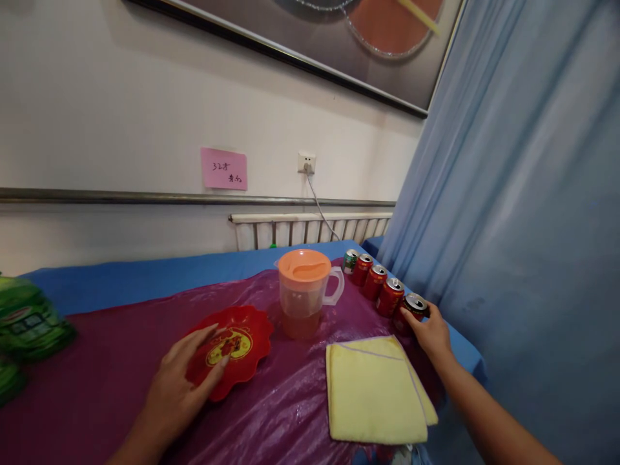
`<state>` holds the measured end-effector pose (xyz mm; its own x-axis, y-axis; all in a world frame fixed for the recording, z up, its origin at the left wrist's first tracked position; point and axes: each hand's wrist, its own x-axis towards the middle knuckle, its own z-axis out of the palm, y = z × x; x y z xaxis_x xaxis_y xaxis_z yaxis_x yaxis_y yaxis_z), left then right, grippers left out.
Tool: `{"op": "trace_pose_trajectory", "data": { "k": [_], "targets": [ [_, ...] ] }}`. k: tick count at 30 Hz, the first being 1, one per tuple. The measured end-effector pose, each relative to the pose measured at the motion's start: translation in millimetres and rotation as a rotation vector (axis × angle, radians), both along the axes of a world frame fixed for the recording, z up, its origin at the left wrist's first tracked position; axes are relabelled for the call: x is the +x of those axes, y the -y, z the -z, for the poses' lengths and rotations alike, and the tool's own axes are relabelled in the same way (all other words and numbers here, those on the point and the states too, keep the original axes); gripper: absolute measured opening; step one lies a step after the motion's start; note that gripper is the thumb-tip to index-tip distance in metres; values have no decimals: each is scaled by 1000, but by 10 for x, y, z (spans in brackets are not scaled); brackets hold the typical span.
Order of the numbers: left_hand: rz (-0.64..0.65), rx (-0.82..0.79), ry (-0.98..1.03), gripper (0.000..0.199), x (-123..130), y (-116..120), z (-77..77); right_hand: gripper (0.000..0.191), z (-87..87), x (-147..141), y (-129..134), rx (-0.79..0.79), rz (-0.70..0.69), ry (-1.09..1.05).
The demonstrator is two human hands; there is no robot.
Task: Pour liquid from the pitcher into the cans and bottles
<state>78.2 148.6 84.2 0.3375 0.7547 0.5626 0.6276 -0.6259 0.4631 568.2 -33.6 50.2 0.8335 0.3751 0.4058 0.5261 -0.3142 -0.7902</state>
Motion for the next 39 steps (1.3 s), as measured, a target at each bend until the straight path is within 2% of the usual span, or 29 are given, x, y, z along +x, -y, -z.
{"op": "trace_pose_trajectory", "data": {
  "k": [9, 12, 14, 16, 17, 19, 22, 25, 28, 31, 35, 37, 39],
  "targets": [
    [28, 24, -19, 48, -15, -47, 68, 83, -46, 23, 34, -235, 13, 12],
    [33, 54, -12, 45, -11, -33, 62, 88, -54, 11, 79, -225, -21, 69],
    [29, 76, 2, 42, -6, 2, 50, 96, -52, -69, 154, -178, 37, 161],
    [29, 80, 27, 40, 1, 53, 34, 94, -49, -264, 242, -83, 86, 252],
    [30, 75, 40, 39, 6, 80, 25, 86, -51, -418, 279, -30, 46, 278],
    [27, 59, 79, 38, 14, 131, 7, 62, -73, -854, 322, 84, -161, 292],
    [22, 40, 141, 34, 17, 186, -19, 36, -156, -1767, 272, 47, -666, 265],
    [17, 37, 200, 31, 6, 229, -46, 36, -251, -2721, 102, -61, -1249, 240],
    [12, 18, 286, 29, -5, 273, -82, 44, -271, -3399, -83, -234, -1647, 299],
    [-31, -60, 454, 27, -8, 311, -129, 62, -224, -3709, -186, -394, -1815, 397],
    [-41, -355, 877, 31, -29, 328, -205, 70, -202, -3760, -160, -495, -1820, 366],
    [-39, -451, 987, 36, -63, 331, -246, 73, -223, -3739, -117, -528, -1814, 327],
    [-41, -494, 1017, 38, -106, 344, -289, 75, -245, -3725, -81, -552, -1809, 295]
  ]
}}
